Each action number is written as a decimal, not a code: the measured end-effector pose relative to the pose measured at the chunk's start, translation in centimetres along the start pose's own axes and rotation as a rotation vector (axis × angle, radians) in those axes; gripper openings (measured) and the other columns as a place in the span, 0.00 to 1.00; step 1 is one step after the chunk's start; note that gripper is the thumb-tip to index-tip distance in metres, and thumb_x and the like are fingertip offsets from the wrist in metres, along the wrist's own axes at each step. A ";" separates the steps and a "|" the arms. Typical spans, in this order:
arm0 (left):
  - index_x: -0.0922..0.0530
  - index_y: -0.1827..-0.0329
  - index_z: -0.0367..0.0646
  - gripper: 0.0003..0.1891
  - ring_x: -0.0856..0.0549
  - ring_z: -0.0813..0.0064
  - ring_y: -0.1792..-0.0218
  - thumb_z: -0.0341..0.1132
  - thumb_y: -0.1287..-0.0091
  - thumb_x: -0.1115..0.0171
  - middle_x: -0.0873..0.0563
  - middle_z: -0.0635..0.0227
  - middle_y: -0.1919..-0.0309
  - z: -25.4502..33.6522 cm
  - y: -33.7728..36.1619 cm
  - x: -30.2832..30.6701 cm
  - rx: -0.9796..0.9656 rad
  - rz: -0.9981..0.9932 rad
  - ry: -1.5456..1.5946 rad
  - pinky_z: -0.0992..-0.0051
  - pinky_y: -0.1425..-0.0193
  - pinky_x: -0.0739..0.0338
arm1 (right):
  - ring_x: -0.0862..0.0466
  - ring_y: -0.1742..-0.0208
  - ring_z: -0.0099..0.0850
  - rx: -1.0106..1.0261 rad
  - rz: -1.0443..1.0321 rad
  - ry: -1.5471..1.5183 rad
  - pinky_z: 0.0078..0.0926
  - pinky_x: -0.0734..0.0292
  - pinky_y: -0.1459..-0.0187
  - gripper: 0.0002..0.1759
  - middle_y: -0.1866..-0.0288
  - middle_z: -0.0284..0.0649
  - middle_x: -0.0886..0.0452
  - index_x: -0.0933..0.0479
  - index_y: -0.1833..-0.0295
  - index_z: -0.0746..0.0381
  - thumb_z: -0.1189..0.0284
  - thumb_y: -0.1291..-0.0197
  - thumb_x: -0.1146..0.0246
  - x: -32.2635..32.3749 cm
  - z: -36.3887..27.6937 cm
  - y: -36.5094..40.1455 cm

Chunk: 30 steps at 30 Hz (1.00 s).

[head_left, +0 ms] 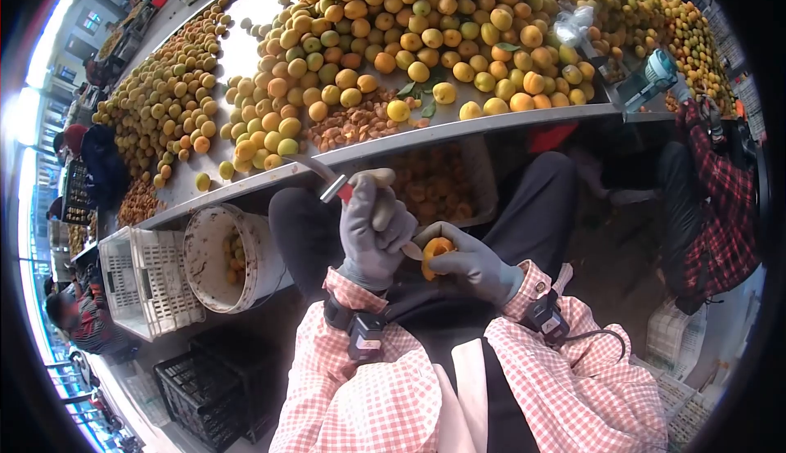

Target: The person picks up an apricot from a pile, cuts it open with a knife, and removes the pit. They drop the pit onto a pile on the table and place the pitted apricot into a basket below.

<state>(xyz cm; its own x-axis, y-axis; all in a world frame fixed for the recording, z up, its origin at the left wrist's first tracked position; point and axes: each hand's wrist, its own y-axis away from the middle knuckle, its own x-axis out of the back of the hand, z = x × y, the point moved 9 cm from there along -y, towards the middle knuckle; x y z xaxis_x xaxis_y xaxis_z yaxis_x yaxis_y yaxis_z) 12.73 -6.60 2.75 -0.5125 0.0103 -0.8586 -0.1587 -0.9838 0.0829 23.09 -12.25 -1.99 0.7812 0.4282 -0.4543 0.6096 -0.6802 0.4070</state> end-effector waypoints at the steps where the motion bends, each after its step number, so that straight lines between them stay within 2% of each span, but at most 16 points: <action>1: 0.23 0.53 0.40 0.16 0.44 0.89 0.91 0.43 0.22 0.55 0.38 0.82 0.87 0.5 0.1 0.0 -0.016 -0.017 0.022 0.84 0.89 0.48 | 0.22 0.59 0.25 -0.034 -0.020 -0.208 0.22 0.23 0.56 0.24 0.57 0.38 0.25 0.33 0.42 0.62 0.74 0.45 0.36 -0.1 0.4 -0.1; 2: 0.24 0.53 0.40 0.16 0.44 0.90 0.91 0.42 0.22 0.55 0.38 0.82 0.87 1.0 0.1 -0.1 -0.033 -0.038 0.044 0.85 0.89 0.48 | 0.22 0.60 0.25 -0.065 -0.040 -0.413 0.20 0.24 0.57 0.25 0.59 0.39 0.25 0.33 0.40 0.62 0.78 0.46 0.40 -0.1 0.8 -0.2; 6: 0.25 0.53 0.40 0.15 0.44 0.90 0.91 0.42 0.21 0.56 0.37 0.82 0.86 2.2 0.3 1.1 -0.057 -0.036 0.020 0.85 0.89 0.47 | 0.22 0.60 0.27 0.076 -0.043 -0.474 0.20 0.24 0.58 0.28 0.57 0.42 0.26 0.33 0.40 0.62 0.82 0.51 0.47 1.5 0.5 -1.0; 8: 0.25 0.52 0.41 0.15 0.44 0.90 0.91 0.43 0.22 0.56 0.36 0.82 0.86 2.4 0.5 1.6 -0.069 -0.013 -0.012 0.85 0.89 0.47 | 0.21 0.57 0.29 0.034 0.156 -0.540 0.22 0.23 0.56 0.29 0.54 0.45 0.27 0.34 0.38 0.62 0.84 0.51 0.49 3.5 1.5 -2.2; 9: 0.25 0.52 0.41 0.15 0.44 0.90 0.91 0.43 0.22 0.55 0.36 0.82 0.86 2.4 0.6 2.3 -0.076 0.035 -0.029 0.85 0.89 0.47 | 0.21 0.57 0.29 0.042 0.154 -0.534 0.22 0.23 0.56 0.29 0.54 0.45 0.27 0.34 0.38 0.62 0.84 0.51 0.49 3.5 1.2 -2.8; 11: 0.24 0.52 0.41 0.16 0.44 0.91 0.90 0.43 0.22 0.55 0.36 0.82 0.85 2.2 0.7 3.7 -0.063 0.087 -0.054 0.85 0.88 0.47 | 0.22 0.55 0.32 -0.011 0.271 -0.648 0.27 0.22 0.53 0.31 0.51 0.47 0.29 0.35 0.37 0.62 0.84 0.51 0.49 4.2 1.6 -3.8; 14: 0.24 0.51 0.42 0.15 0.44 0.91 0.90 0.43 0.22 0.54 0.37 0.82 0.85 2.2 0.8 5.0 -0.050 0.101 -0.102 0.85 0.88 0.47 | 0.22 0.49 0.34 -0.027 0.214 -0.667 0.36 0.22 0.49 0.31 0.51 0.45 0.28 0.35 0.37 0.61 0.84 0.51 0.48 6.5 3.4 -6.5; 15: 0.23 0.52 0.42 0.15 0.44 0.90 0.90 0.44 0.23 0.53 0.37 0.82 0.85 2.0 0.9 5.7 -0.037 0.133 -0.117 0.85 0.88 0.47 | 0.21 0.57 0.37 0.127 0.288 0.029 0.35 0.22 0.52 0.19 0.54 0.46 0.25 0.29 0.50 0.63 0.85 0.50 0.48 9.1 3.1 -6.6; 17: 0.23 0.52 0.42 0.15 0.44 0.90 0.90 0.44 0.23 0.52 0.38 0.82 0.86 1.8 1.0 6.7 -0.029 0.164 -0.124 0.85 0.88 0.47 | 0.20 0.65 0.41 0.286 0.350 0.739 0.34 0.22 0.55 0.10 0.57 0.47 0.22 0.23 0.64 0.64 0.85 0.49 0.47 10.5 4.0 -7.4; 20: 0.23 0.54 0.43 0.16 0.44 0.89 0.91 0.46 0.25 0.49 0.39 0.82 0.86 1.7 1.1 8.3 -0.014 0.204 -0.131 0.84 0.88 0.47 | 0.26 0.75 0.29 -0.172 0.825 -0.595 0.27 0.30 0.73 0.07 0.72 0.34 0.25 0.23 0.55 0.61 0.75 0.35 0.45 15.8 12.6 -8.0; 21: 0.23 0.54 0.42 0.14 0.43 0.88 0.90 0.44 0.25 0.48 0.37 0.80 0.86 1.5 1.2 9.0 0.003 0.207 -0.090 0.84 0.88 0.47 | 0.26 0.75 0.29 -0.166 0.827 -0.591 0.27 0.30 0.73 0.07 0.72 0.34 0.25 0.23 0.55 0.61 0.75 0.35 0.45 15.0 10.8 -7.2; 22: 0.23 0.54 0.41 0.12 0.43 0.87 0.90 0.41 0.25 0.48 0.36 0.79 0.85 1.4 1.2 9.4 0.020 0.210 -0.050 0.83 0.87 0.47 | 0.29 0.76 0.25 -0.203 0.568 -0.561 0.22 0.34 0.76 0.09 0.72 0.33 0.25 0.24 0.51 0.61 0.72 0.34 0.44 11.1 7.1 -6.7; 23: 0.23 0.55 0.42 0.14 0.44 0.89 0.91 0.45 0.25 0.48 0.38 0.81 0.87 1.4 1.2 9.9 0.028 0.241 -0.102 0.83 0.89 0.48 | 0.32 0.78 0.20 -0.238 0.310 -0.522 0.18 0.37 0.79 0.13 0.72 0.32 0.26 0.25 0.46 0.62 0.68 0.32 0.42 7.5 4.2 -6.6; 24: 0.23 0.55 0.42 0.14 0.44 0.89 0.91 0.45 0.25 0.48 0.38 0.81 0.87 1.4 1.1 10.1 0.026 0.237 -0.098 0.83 0.89 0.48 | 0.32 0.78 0.20 -0.235 0.312 -0.517 0.18 0.37 0.79 0.13 0.72 0.32 0.26 0.25 0.46 0.62 0.68 0.32 0.42 6.9 2.9 -6.7; 26: 0.23 0.55 0.42 0.14 0.44 0.88 0.91 0.44 0.25 0.48 0.38 0.81 0.87 1.0 0.9 10.6 0.056 0.239 -0.083 0.83 0.89 0.48 | 0.35 0.80 0.15 -0.036 0.066 -0.394 0.13 0.42 0.80 0.13 0.73 0.28 0.28 0.26 0.46 0.62 0.66 0.28 0.46 4.3 -1.5 -8.3; 30: 0.23 0.54 0.43 0.13 0.42 0.88 0.90 0.44 0.25 0.48 0.37 0.80 0.86 0.3 0.6 11.6 0.126 0.267 -0.070 0.84 0.88 0.47 | 0.36 0.81 0.15 0.128 0.153 -0.198 0.12 0.44 0.81 0.12 0.74 0.28 0.29 0.26 0.47 0.61 0.66 0.29 0.45 3.7 -8.4 -13.1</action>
<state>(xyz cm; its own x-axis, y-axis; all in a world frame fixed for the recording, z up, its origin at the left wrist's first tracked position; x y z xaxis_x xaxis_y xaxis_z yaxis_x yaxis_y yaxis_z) 6.48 -7.00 -7.01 -0.6063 -0.2291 -0.7616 -0.1121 -0.9235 0.3670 19.11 3.26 -2.41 0.8138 0.1982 -0.5463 0.4545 -0.8029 0.3857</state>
